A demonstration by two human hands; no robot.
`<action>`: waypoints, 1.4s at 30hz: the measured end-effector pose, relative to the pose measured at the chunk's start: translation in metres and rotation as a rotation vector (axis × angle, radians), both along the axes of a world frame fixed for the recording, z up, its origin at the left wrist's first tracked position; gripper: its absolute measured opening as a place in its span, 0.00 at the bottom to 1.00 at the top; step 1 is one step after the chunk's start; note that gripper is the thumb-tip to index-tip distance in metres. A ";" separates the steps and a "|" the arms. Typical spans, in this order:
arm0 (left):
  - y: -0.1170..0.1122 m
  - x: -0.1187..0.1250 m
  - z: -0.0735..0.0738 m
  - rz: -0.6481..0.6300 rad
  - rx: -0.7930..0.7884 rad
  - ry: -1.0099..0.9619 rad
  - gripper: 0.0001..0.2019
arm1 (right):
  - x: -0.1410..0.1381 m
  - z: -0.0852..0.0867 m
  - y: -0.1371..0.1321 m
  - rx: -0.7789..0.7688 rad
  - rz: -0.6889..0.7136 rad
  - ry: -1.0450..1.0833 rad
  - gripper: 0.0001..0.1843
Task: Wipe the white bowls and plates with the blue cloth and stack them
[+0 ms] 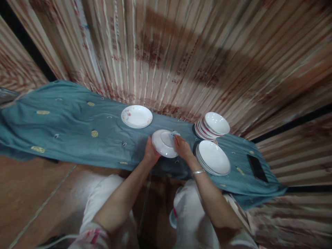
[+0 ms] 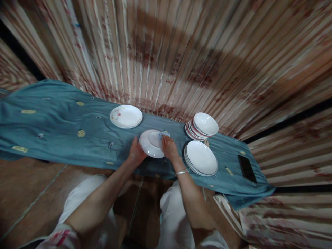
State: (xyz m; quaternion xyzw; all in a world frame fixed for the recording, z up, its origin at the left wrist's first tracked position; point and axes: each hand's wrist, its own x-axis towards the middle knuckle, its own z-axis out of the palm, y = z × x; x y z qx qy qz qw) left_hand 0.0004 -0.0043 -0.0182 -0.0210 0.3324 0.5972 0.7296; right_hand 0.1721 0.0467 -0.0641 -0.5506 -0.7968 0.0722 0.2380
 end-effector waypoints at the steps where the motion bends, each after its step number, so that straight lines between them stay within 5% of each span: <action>1: 0.000 0.000 0.001 -0.004 -0.007 0.012 0.29 | 0.002 0.001 -0.006 -0.006 -0.011 -0.004 0.21; 12: -0.003 -0.001 0.002 -0.018 -0.006 0.038 0.29 | -0.003 0.009 -0.077 -0.014 -0.019 -0.096 0.24; 22: -0.001 0.000 -0.004 -0.029 0.048 -0.010 0.32 | -0.032 0.013 -0.106 0.082 0.120 -0.172 0.26; 29: 0.001 -0.001 -0.007 -0.002 -0.009 -0.029 0.28 | -0.055 0.021 -0.094 0.108 0.238 -0.265 0.26; 42: 0.009 0.000 -0.024 -0.006 0.017 -0.177 0.26 | -0.091 0.037 -0.020 -0.020 0.222 -0.346 0.22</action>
